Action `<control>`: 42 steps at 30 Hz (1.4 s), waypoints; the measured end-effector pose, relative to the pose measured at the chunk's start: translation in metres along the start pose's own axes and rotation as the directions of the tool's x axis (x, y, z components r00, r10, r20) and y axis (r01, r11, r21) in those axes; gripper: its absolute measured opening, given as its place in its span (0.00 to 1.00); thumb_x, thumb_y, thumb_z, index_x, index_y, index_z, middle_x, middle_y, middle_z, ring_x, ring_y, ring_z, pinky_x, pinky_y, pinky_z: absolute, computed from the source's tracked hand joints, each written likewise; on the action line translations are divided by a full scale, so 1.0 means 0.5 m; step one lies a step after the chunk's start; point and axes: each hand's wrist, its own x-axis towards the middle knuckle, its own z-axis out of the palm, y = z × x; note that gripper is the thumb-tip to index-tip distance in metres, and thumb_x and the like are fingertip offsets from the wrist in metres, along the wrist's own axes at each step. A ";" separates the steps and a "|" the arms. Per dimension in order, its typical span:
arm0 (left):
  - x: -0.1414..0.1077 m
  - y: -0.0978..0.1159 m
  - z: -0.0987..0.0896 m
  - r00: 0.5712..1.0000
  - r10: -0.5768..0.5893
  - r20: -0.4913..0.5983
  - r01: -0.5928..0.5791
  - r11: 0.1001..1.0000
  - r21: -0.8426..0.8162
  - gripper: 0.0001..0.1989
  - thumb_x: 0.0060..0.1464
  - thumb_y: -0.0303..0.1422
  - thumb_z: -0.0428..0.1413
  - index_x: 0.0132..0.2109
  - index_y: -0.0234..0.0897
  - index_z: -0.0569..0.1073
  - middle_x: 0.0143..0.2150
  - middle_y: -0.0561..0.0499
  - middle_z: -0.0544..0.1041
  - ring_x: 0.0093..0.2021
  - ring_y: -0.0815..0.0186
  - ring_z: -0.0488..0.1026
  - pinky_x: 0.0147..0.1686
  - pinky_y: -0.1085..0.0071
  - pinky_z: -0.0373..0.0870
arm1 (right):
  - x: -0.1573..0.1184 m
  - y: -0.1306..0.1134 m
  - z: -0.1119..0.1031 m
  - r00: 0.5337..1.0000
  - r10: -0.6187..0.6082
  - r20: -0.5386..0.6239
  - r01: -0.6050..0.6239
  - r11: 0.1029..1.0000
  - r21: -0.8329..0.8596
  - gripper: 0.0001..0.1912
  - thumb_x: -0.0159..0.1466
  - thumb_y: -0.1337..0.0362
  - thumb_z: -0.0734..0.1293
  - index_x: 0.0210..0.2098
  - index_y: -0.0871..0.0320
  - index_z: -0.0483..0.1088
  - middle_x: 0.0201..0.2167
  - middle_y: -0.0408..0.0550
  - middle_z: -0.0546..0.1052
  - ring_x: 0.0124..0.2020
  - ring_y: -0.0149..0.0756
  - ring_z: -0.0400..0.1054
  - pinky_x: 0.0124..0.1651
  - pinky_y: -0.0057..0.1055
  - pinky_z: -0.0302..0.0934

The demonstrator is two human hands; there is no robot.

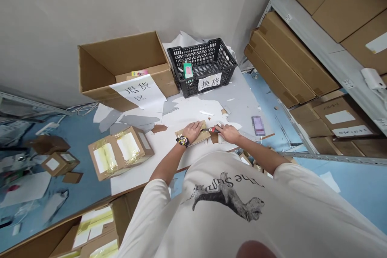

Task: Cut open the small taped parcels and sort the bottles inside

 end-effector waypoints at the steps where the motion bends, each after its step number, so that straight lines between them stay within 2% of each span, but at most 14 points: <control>1: 0.001 -0.002 0.000 1.000 0.008 -0.006 -0.008 1.000 0.002 0.22 0.77 0.33 0.53 0.72 0.39 0.76 0.68 0.34 0.81 0.64 0.49 0.81 0.66 0.49 0.77 | 0.007 -0.003 -0.004 1.000 -0.009 -0.003 0.009 1.000 -0.008 0.31 0.84 0.55 0.54 0.83 0.51 0.56 0.67 0.64 0.77 0.59 0.57 0.74 0.55 0.43 0.66; 4: 0.004 -0.008 -0.003 1.000 0.014 -0.024 -0.014 1.000 0.009 0.21 0.78 0.33 0.51 0.69 0.38 0.78 0.66 0.35 0.83 0.61 0.50 0.83 0.65 0.50 0.79 | 0.023 0.001 -0.013 1.000 -0.028 -0.001 0.028 0.999 -0.025 0.31 0.84 0.55 0.54 0.83 0.50 0.56 0.66 0.64 0.77 0.59 0.57 0.73 0.57 0.43 0.65; 8: 0.008 -0.010 -0.009 0.999 -0.006 -0.034 0.005 0.999 -0.034 0.19 0.78 0.32 0.50 0.65 0.39 0.81 0.59 0.38 0.87 0.57 0.53 0.86 0.62 0.54 0.81 | 0.020 0.045 -0.022 1.000 0.026 0.006 -0.025 0.999 -0.031 0.31 0.84 0.55 0.54 0.83 0.51 0.57 0.64 0.65 0.78 0.59 0.56 0.73 0.58 0.42 0.63; 11: 0.012 -0.009 -0.023 0.998 -0.055 -0.021 0.053 0.995 -0.086 0.18 0.78 0.36 0.53 0.65 0.39 0.81 0.61 0.38 0.86 0.60 0.52 0.84 0.63 0.53 0.81 | 0.006 0.083 -0.031 0.999 0.037 0.007 -0.037 0.999 -0.007 0.31 0.84 0.54 0.55 0.83 0.51 0.59 0.63 0.65 0.78 0.60 0.57 0.73 0.59 0.43 0.64; 15: -0.001 0.003 -0.049 0.996 -0.090 -0.004 0.088 0.980 -0.176 0.17 0.77 0.40 0.56 0.64 0.43 0.82 0.64 0.40 0.84 0.63 0.51 0.81 0.65 0.51 0.78 | -0.017 0.101 -0.023 0.996 0.078 -0.030 -0.070 0.976 0.207 0.30 0.84 0.53 0.55 0.81 0.51 0.62 0.62 0.61 0.81 0.58 0.54 0.76 0.58 0.41 0.67; 17: -0.024 0.019 -0.055 0.995 -0.097 -0.004 0.094 0.975 -0.199 0.17 0.77 0.39 0.56 0.64 0.44 0.82 0.63 0.40 0.83 0.64 0.51 0.79 0.67 0.50 0.75 | -0.026 0.096 -0.002 0.983 0.171 -0.059 -0.134 0.907 0.400 0.29 0.84 0.53 0.54 0.79 0.51 0.64 0.60 0.58 0.83 0.56 0.52 0.78 0.56 0.40 0.69; 20: -0.061 0.052 -0.048 0.986 -0.164 0.042 0.168 0.975 -0.148 0.23 0.73 0.46 0.61 0.68 0.44 0.79 0.63 0.38 0.80 0.64 0.46 0.75 0.66 0.47 0.72 | -0.031 0.080 0.041 0.964 0.265 -0.014 -0.188 0.719 0.669 0.29 0.84 0.53 0.51 0.76 0.54 0.67 0.46 0.52 0.85 0.45 0.46 0.80 0.49 0.36 0.72; 23: -0.074 0.081 -0.034 0.963 -0.244 0.112 0.253 0.965 -0.068 0.32 0.67 0.51 0.66 0.71 0.44 0.76 0.63 0.37 0.78 0.63 0.43 0.73 0.64 0.46 0.68 | -0.022 0.063 0.070 0.969 0.237 0.076 -0.190 0.505 0.842 0.28 0.83 0.51 0.50 0.69 0.56 0.70 0.38 0.46 0.82 0.31 0.38 0.75 0.37 0.31 0.70; 26: -0.057 0.095 -0.024 0.933 -0.325 0.155 0.337 0.940 -0.058 0.27 0.65 0.52 0.67 0.63 0.42 0.81 0.58 0.38 0.79 0.62 0.43 0.73 0.64 0.46 0.64 | -0.004 0.056 0.064 0.971 0.204 0.122 -0.192 0.375 0.907 0.25 0.81 0.49 0.51 0.58 0.55 0.73 0.38 0.46 0.81 0.27 0.35 0.72 0.31 0.29 0.65; 29: -0.041 0.100 -0.020 0.915 -0.366 0.169 0.389 0.910 -0.140 0.23 0.66 0.49 0.68 0.60 0.42 0.81 0.58 0.40 0.81 0.62 0.45 0.74 0.64 0.46 0.63 | 0.013 0.067 0.030 0.985 0.126 0.117 -0.159 0.403 0.901 0.24 0.80 0.48 0.54 0.49 0.56 0.75 0.37 0.47 0.81 0.27 0.35 0.71 0.31 0.28 0.65; 34: -0.045 0.108 -0.015 0.918 -0.378 0.121 0.397 0.877 -0.270 0.19 0.63 0.38 0.69 0.59 0.42 0.81 0.61 0.40 0.84 0.62 0.45 0.77 0.68 0.43 0.62 | 0.030 0.107 -0.026 0.993 -0.030 0.116 -0.074 0.607 0.792 0.21 0.78 0.49 0.61 0.50 0.57 0.78 0.34 0.44 0.81 0.25 0.33 0.71 0.34 0.28 0.64; 36: -0.046 0.112 -0.011 0.917 -0.384 0.112 0.400 0.870 -0.288 0.18 0.62 0.36 0.69 0.58 0.42 0.81 0.60 0.40 0.85 0.61 0.44 0.79 0.68 0.41 0.62 | 0.041 0.112 -0.037 0.989 -0.074 0.131 -0.050 0.657 0.752 0.20 0.78 0.50 0.62 0.49 0.58 0.79 0.31 0.43 0.79 0.24 0.32 0.70 0.33 0.27 0.62; 39: -0.043 0.111 -0.010 0.916 -0.385 0.112 0.400 0.870 -0.289 0.19 0.61 0.35 0.69 0.58 0.43 0.82 0.60 0.40 0.85 0.62 0.43 0.79 0.68 0.41 0.64 | 0.064 0.107 -0.043 0.981 -0.109 0.163 -0.048 0.671 0.740 0.21 0.79 0.49 0.62 0.46 0.58 0.78 0.24 0.40 0.74 0.22 0.32 0.67 0.30 0.26 0.59; 42: -0.040 0.107 -0.014 0.914 -0.384 0.128 0.405 0.872 -0.275 0.19 0.60 0.34 0.69 0.58 0.44 0.82 0.61 0.41 0.85 0.63 0.43 0.79 0.68 0.41 0.64 | 0.083 0.106 -0.049 0.968 -0.119 0.219 -0.094 0.640 0.763 0.23 0.78 0.45 0.63 0.43 0.57 0.77 0.20 0.38 0.71 0.19 0.31 0.63 0.27 0.26 0.55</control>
